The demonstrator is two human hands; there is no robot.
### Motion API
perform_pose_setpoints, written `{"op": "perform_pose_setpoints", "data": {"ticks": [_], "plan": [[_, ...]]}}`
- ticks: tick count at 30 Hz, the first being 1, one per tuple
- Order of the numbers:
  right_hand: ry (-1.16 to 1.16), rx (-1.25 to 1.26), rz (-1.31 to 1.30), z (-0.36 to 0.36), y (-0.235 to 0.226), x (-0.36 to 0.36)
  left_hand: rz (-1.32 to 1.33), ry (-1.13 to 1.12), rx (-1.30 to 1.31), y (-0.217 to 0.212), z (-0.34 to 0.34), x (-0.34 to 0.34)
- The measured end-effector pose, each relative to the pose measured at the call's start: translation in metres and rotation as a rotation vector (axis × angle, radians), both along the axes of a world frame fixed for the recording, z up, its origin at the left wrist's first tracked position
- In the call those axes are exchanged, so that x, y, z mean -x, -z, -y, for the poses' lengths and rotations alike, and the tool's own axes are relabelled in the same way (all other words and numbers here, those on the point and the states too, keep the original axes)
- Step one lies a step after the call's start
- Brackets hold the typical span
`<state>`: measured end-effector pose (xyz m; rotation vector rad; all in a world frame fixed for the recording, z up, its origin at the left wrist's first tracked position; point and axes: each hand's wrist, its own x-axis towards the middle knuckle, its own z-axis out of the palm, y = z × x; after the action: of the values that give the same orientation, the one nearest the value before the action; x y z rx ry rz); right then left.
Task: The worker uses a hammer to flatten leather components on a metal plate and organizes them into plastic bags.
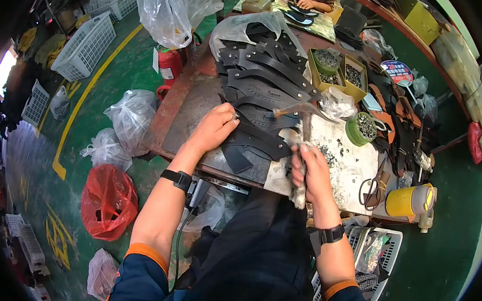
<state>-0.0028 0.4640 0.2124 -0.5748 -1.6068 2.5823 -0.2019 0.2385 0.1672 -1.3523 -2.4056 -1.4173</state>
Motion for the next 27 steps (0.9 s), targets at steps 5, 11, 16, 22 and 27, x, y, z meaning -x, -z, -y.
{"op": "perform_pose_setpoints", "data": {"ticks": [5, 11, 16, 22, 27], "plan": [[-0.115, -0.2, 0.152, -0.001, 0.024, 0.031, -0.18, -0.213, 0.285, -0.021, 0.012, -0.018], [0.004, -0.256, 0.131, 0.011, 0.047, 0.037, -0.107, -0.362, 0.516, -0.017, 0.047, -0.007], [-0.012, -0.157, 0.078, 0.006, 0.052, 0.037, 0.021, -0.303, 0.172, 0.015, 0.054, 0.005], [-0.011, -0.165, 0.071, 0.008, 0.053, 0.031, -0.12, -0.377, -0.114, 0.014, 0.07, -0.015], [-0.007, -0.184, 0.067, 0.008, 0.052, 0.03, 0.186, -0.311, -0.115, 0.008, 0.08, -0.034]]}}
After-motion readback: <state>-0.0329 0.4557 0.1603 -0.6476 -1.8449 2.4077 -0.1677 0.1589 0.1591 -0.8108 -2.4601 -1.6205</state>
